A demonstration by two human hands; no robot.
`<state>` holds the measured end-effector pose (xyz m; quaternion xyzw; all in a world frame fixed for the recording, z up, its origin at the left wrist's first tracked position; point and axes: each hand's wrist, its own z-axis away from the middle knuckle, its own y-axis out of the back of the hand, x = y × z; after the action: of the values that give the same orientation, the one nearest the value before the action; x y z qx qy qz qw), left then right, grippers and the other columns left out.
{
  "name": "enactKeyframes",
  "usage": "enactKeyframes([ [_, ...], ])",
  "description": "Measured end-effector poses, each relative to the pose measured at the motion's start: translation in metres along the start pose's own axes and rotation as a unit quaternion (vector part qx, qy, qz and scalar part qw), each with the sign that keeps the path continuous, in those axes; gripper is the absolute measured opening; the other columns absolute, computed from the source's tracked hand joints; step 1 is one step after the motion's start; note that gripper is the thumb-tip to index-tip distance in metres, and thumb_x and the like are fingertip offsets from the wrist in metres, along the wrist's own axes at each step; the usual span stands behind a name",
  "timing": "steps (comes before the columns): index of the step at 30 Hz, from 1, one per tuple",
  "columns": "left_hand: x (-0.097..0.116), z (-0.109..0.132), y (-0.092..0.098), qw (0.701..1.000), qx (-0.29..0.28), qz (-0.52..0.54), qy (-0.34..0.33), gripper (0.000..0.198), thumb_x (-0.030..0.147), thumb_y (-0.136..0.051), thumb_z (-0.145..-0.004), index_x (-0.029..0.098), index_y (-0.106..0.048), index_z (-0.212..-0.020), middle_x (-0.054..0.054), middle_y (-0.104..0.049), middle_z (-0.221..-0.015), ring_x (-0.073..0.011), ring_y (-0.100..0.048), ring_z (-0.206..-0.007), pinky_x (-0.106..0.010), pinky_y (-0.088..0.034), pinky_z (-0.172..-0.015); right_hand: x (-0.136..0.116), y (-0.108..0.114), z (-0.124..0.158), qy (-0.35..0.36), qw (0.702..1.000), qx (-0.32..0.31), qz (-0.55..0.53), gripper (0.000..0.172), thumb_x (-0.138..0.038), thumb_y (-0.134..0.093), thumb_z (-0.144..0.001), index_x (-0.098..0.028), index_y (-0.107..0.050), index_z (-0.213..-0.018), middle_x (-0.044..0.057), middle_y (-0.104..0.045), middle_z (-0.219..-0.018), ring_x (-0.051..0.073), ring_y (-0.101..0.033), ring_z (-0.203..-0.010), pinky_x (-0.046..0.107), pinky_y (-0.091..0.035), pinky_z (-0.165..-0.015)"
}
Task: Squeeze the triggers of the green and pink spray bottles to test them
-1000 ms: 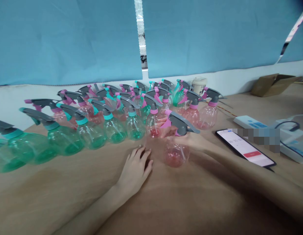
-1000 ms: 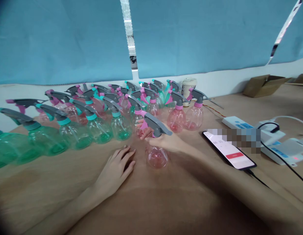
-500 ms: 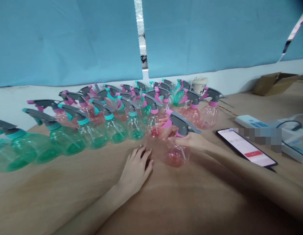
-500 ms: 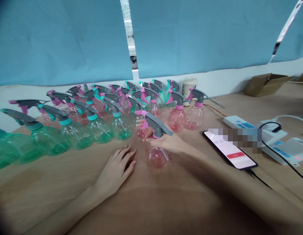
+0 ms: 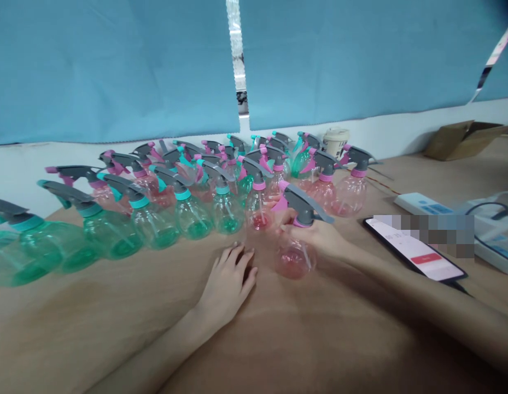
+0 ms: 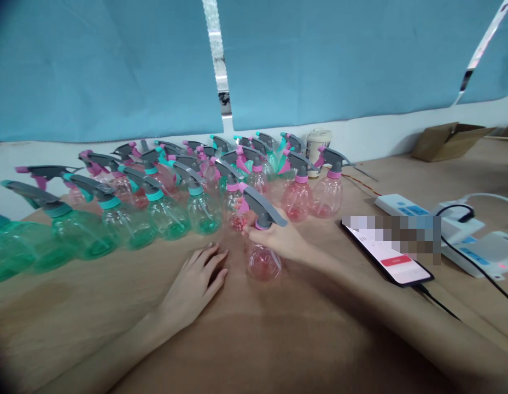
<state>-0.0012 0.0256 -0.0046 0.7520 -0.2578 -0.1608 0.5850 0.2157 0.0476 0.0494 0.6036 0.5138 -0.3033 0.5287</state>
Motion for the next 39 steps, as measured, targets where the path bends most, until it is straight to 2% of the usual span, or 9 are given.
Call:
enactKeyframes([
  [7, -0.001, 0.000, -0.003, 1.000, 0.001, -0.002, -0.001, 0.031, 0.028, -0.040, -0.090, 0.015, -0.051, -0.116, -0.011, -0.050, -0.122, -0.0267, -0.040, -0.116, -0.042, -0.036, -0.093, 0.000, 0.002, -0.001, 0.009, 1.000, 0.012, 0.003, 0.008, -0.025, -0.057, -0.066, -0.021, -0.050, -0.065, -0.003, -0.053, -0.064, 0.013, -0.051, -0.063, 0.029, -0.041, -0.065],
  [12, -0.001, 0.000, -0.002, 1.000, 0.002, 0.003, 0.001, 0.031, 0.028, -0.041, -0.090, 0.014, -0.052, -0.116, -0.012, -0.050, -0.122, -0.0268, -0.040, -0.116, -0.042, -0.036, -0.093, -0.001, 0.002, -0.001, 0.004, 1.000, 0.006, 0.021, 0.007, -0.023, -0.055, -0.065, -0.021, -0.050, -0.061, -0.004, -0.049, -0.058, 0.016, -0.052, -0.066, 0.031, -0.040, -0.067],
  [18, 0.001, -0.001, -0.001, 1.000, 0.001, 0.000, 0.000, 0.031, 0.027, -0.042, -0.090, 0.014, -0.051, -0.116, -0.011, -0.050, -0.122, -0.0268, -0.039, -0.117, -0.041, -0.035, -0.094, 0.002, 0.004, -0.003, 0.043, 0.999, 0.013, 0.012, 0.008, -0.024, -0.057, -0.064, -0.022, -0.049, -0.065, -0.004, -0.048, -0.061, 0.015, -0.051, -0.064, 0.032, -0.041, -0.067],
  [24, 0.001, -0.002, 0.000, 1.000, -0.008, -0.005, 0.004, 0.031, 0.027, -0.043, -0.090, 0.013, -0.052, -0.116, -0.012, -0.050, -0.122, -0.0270, -0.040, -0.116, -0.042, -0.035, -0.094, -0.005, 0.005, -0.003, 0.021, 0.999, -0.030, -0.003, 0.010, -0.013, -0.048, -0.064, -0.023, -0.050, -0.065, -0.003, -0.058, -0.060, 0.014, -0.051, -0.051, 0.033, -0.042, -0.063],
  [28, 0.001, -0.002, 0.000, 1.000, -0.008, -0.005, 0.002, 0.031, 0.027, -0.042, -0.090, 0.014, -0.051, -0.117, -0.012, -0.049, -0.123, -0.0268, -0.040, -0.116, -0.042, -0.034, -0.095, -0.008, 0.005, -0.003, 0.018, 1.000, -0.015, 0.005, 0.010, -0.013, -0.049, -0.063, -0.023, -0.049, -0.064, -0.002, -0.060, -0.062, 0.015, -0.053, -0.055, 0.032, -0.042, -0.063],
  [33, 0.000, -0.001, -0.001, 1.000, -0.004, -0.005, 0.002, 0.031, 0.027, -0.042, -0.090, 0.014, -0.051, -0.117, -0.011, -0.049, -0.123, -0.0266, -0.039, -0.117, -0.042, -0.035, -0.094, -0.011, 0.005, -0.002, 0.017, 0.998, 0.015, 0.051, 0.002, -0.021, -0.052, -0.063, -0.023, -0.051, -0.064, -0.002, -0.056, -0.063, 0.016, -0.052, -0.061, 0.030, -0.041, -0.060],
  [39, 0.000, -0.001, 0.000, 1.000, -0.005, -0.006, 0.002, 0.031, 0.027, -0.041, -0.090, 0.014, -0.052, -0.116, -0.011, -0.049, -0.123, -0.0265, -0.039, -0.117, -0.042, -0.035, -0.094, -0.011, 0.006, 0.000, 0.003, 0.997, 0.039, 0.065, 0.009, -0.026, -0.054, -0.061, -0.021, -0.047, -0.057, -0.003, -0.049, -0.057, 0.014, -0.047, -0.056, 0.028, -0.036, -0.052],
])
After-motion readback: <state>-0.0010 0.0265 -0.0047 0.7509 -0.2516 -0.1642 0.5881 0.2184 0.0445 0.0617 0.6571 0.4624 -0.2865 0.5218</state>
